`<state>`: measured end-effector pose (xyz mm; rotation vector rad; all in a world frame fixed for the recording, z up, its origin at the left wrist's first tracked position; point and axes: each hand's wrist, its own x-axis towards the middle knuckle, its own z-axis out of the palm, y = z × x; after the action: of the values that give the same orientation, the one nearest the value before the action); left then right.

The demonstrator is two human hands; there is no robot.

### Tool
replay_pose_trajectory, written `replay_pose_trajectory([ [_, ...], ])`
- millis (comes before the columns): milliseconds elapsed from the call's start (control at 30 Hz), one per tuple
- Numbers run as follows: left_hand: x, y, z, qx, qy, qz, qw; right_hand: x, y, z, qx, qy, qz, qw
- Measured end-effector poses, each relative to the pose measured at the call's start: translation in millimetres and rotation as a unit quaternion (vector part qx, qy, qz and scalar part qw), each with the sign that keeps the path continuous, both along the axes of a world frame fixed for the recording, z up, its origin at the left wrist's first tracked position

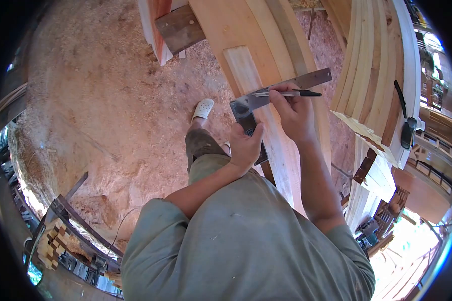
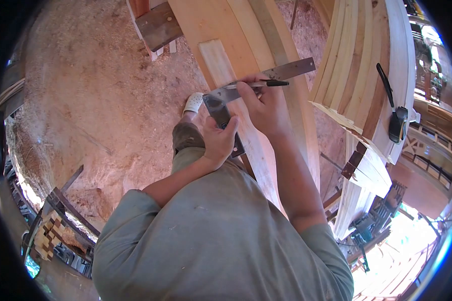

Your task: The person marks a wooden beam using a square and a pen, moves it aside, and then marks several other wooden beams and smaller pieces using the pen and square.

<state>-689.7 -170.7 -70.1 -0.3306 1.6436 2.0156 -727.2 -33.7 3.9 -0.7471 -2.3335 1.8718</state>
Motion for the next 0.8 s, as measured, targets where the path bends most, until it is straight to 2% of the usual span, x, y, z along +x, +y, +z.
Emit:
replay_pose_trajectory([
  [167,-3,-1,6,-0.048,0.058,0.0,0.997,-11,0,-5,-0.016,-0.015,-0.004,1.0],
  [300,1,-3,-1,-0.037,-0.018,-0.024,0.999,-18,-2,-5,-0.013,-0.031,0.006,0.999],
  [400,1,-3,-3,-0.07,0.005,-0.025,0.997,-21,-1,-9,0.003,-0.021,0.014,1.0],
  [467,-1,-4,0,-0.078,0.072,-0.028,0.994,-23,-1,-7,0.008,-0.032,0.019,0.999],
  [800,1,-2,-4,-0.073,0.066,-0.022,0.995,-26,-2,-5,0.061,-0.03,0.034,0.997],
])
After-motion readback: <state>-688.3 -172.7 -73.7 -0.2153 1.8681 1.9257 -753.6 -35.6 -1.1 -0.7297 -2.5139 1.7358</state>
